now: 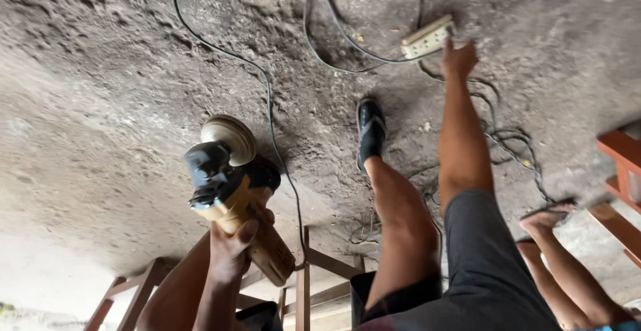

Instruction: The person rubs a wooden drawer and a wooden plank with sandpaper, then connects and uses a power sander to smooth the surface of a large wooden bench and small furniture pieces.

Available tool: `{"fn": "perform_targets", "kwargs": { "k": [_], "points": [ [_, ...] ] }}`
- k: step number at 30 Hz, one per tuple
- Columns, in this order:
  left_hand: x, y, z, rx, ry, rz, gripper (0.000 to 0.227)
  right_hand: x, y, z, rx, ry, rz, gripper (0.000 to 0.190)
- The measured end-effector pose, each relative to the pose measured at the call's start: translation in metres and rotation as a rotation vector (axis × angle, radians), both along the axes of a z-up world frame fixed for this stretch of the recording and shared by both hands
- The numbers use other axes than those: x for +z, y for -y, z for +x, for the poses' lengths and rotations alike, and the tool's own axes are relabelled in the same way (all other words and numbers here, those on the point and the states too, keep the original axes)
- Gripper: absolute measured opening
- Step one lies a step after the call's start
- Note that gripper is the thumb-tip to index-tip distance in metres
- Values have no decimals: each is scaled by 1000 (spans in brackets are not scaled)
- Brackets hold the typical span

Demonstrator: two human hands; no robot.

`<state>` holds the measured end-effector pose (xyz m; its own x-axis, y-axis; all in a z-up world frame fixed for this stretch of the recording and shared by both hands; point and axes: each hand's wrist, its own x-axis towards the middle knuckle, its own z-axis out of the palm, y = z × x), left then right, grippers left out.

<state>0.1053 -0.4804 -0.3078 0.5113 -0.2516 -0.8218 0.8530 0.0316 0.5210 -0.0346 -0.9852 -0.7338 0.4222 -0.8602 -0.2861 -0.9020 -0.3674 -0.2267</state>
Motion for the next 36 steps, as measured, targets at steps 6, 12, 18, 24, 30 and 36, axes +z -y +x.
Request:
{"fn": "perform_targets", "kwargs": {
  "k": [6, 12, 18, 24, 30, 36],
  "points": [
    [-24, -18, 7, 20, -25, 78, 61, -61, 42, 25, -435, 225, 251, 13],
    [-11, -33, 1, 66, -96, 198, 61, -22, 46, 37, -964, 935, 916, 43],
    [44, -46, -18, 236, -30, -30, 55, 64, -36, 95, 289, 760, 535, 1],
    [124, -89, -57, 540, 162, -150, 51, 220, -162, 250, 936, 562, 451, 7],
    [189, -170, -94, 867, 278, -120, 59, 344, -401, 351, 1342, 495, 610, 11],
    [218, -260, -130, 1195, 273, -227, 58, 372, -629, 397, 1435, 402, 785, 12]
  ]
}}
